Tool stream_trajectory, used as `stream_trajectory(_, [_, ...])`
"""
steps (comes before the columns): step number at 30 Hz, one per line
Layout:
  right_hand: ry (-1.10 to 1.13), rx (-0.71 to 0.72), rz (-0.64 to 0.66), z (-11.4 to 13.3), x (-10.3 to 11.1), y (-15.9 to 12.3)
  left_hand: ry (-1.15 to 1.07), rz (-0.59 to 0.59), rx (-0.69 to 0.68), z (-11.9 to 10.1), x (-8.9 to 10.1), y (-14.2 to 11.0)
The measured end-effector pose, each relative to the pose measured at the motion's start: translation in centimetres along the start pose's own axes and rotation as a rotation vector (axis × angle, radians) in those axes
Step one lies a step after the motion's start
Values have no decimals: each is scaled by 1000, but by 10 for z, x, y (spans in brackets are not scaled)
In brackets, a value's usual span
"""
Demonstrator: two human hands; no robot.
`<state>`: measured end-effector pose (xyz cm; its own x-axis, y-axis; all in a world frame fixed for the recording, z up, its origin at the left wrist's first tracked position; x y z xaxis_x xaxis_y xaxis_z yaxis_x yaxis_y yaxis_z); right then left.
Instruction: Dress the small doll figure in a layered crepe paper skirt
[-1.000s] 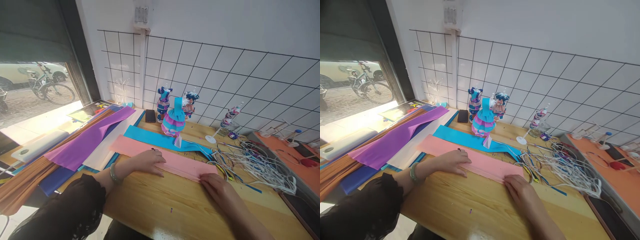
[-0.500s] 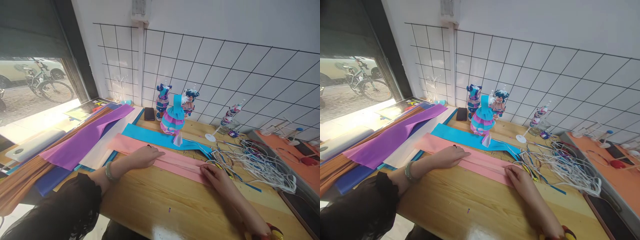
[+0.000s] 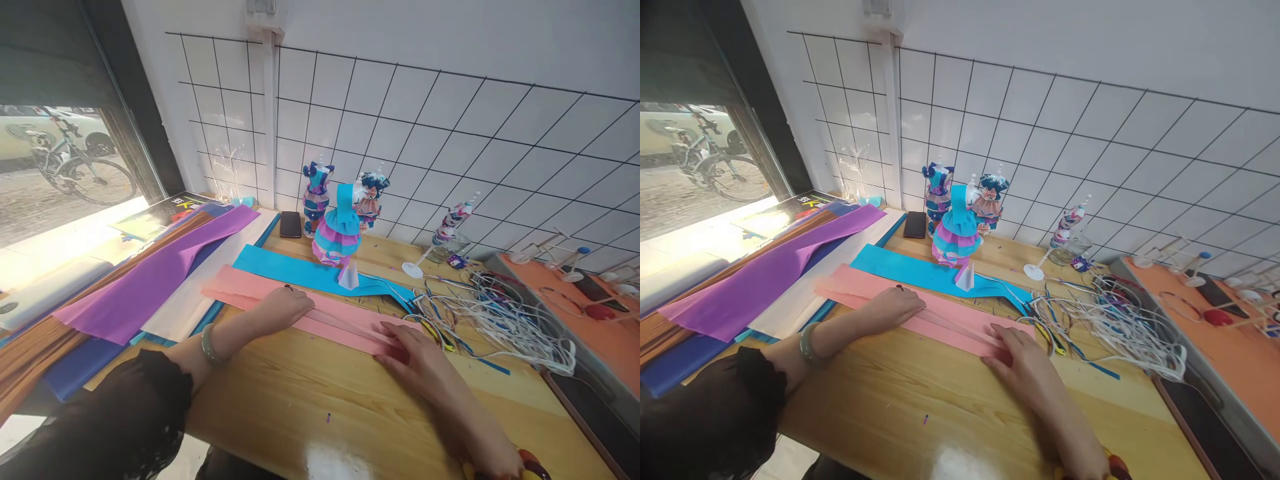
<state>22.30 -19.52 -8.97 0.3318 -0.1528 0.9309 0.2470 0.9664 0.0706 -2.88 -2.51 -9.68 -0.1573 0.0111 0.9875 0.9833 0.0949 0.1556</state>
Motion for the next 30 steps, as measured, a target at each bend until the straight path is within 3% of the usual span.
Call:
stream_trajectory(7, [58, 4, 55, -3, 6, 0, -255, -69, 91, 1, 12, -3])
stream_trajectory(18, [122, -172, 196, -19, 12, 0, -359, -4, 164, 7, 11, -12])
stream_trajectory(30, [132, -221, 114, -38, 3, -1, -338, 23, 286, 13, 14, -12])
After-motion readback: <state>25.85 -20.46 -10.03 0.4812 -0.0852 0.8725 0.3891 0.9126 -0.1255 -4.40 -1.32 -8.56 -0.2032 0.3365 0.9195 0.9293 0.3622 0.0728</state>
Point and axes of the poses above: each hand's wrist, its own y-axis towards the middle knuckle, its own x-axis out of the back of the hand, z = x × y, the point moved 2 cm from there along y, towards the middle knuckle, and after that the axes turned 14 degrees about -x, right-handed, at the moved point
